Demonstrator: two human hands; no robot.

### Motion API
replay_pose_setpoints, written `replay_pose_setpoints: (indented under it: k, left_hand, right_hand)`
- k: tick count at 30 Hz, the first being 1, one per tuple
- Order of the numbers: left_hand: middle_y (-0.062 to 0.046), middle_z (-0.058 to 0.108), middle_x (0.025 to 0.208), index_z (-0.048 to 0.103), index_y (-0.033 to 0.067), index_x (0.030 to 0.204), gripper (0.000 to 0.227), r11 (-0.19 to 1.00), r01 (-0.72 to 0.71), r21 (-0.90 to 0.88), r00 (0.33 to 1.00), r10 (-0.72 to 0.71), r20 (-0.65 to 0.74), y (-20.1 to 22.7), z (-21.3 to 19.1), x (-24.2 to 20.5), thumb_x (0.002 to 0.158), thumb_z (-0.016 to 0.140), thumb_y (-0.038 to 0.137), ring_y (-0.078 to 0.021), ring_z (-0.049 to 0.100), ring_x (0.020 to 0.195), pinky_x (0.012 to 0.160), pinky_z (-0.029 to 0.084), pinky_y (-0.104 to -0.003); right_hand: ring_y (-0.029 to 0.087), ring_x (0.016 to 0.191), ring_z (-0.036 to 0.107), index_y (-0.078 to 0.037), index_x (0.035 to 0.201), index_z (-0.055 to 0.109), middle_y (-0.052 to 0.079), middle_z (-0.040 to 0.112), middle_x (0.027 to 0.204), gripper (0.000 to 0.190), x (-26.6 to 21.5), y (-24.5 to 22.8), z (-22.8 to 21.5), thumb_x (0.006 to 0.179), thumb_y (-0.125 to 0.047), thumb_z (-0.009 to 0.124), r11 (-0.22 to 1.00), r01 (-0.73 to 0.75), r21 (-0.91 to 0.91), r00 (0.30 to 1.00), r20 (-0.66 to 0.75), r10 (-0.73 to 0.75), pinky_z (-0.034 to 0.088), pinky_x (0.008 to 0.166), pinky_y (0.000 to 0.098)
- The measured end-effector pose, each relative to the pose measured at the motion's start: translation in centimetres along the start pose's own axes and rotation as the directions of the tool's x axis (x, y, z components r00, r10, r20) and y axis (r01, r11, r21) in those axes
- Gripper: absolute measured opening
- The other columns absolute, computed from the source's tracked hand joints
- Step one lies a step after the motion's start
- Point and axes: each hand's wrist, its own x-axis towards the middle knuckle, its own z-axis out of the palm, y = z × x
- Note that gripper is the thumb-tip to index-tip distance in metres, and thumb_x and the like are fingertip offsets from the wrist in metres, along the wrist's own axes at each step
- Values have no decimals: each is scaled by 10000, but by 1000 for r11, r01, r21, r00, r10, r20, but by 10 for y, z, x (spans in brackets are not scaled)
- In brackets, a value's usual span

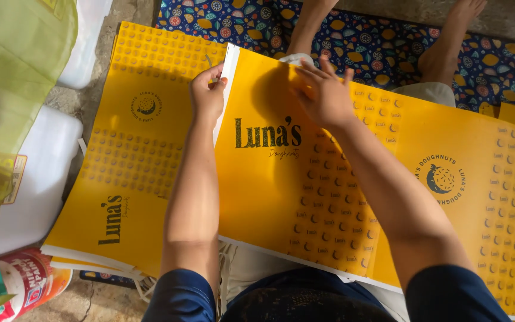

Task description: Peeling off waste strips from die-cut cardboard doughnut boxes

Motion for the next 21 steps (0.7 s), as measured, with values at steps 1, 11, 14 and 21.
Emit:
replay_pose_setpoints:
  k: [1, 11, 14, 21]
  left_hand:
    - [-46, 763, 1166, 734, 52, 1250, 355, 1000, -4, 1, 1000, 4, 6, -7, -1, 0, 917, 642, -32, -92, 643, 975, 844, 550, -225]
    - [-46, 749, 1097, 747, 66, 1200, 301, 970, -55, -235, 998, 47, -36, -30, -2, -6, 919, 685, -23, -71, 638, 846, 862, 546, -212]
    - [-26, 727, 1054, 748, 72, 1194, 287, 968, -92, -234, 996, 83, -45, -31, -2, -5, 920, 692, 9, -64, 604, 800, 832, 534, -208]
    - [-15, 713, 1001, 754, 78, 1171, 275, 964, -138, -227, 990, 134, -33, -14, -4, -12, 913, 727, -15, -78, 605, 787, 787, 550, -214]
  right_hand:
    - [389, 1514, 273, -188, 1487, 549, 33, 476, 1580, 517, 9, -11, 6, 1022, -410, 586, 1000, -4, 0, 1000, -6, 4, 15, 1050, 862]
    - [375, 1514, 249, -212, 1430, 582, 40, 450, 1591, 496, 54, -42, 66, 993, -432, 666, 994, 111, -6, 975, -191, -110, 43, 1024, 891]
    - [356, 1487, 324, -183, 1331, 639, 33, 525, 1528, 420, 55, -45, 64, 970, -374, 738, 988, 150, 36, 949, -286, -133, 76, 1039, 875]
    - [350, 1430, 463, -246, 1343, 696, 31, 565, 1507, 376, 50, -39, 72, 974, -289, 754, 971, 238, -12, 916, -329, -228, 120, 1045, 845]
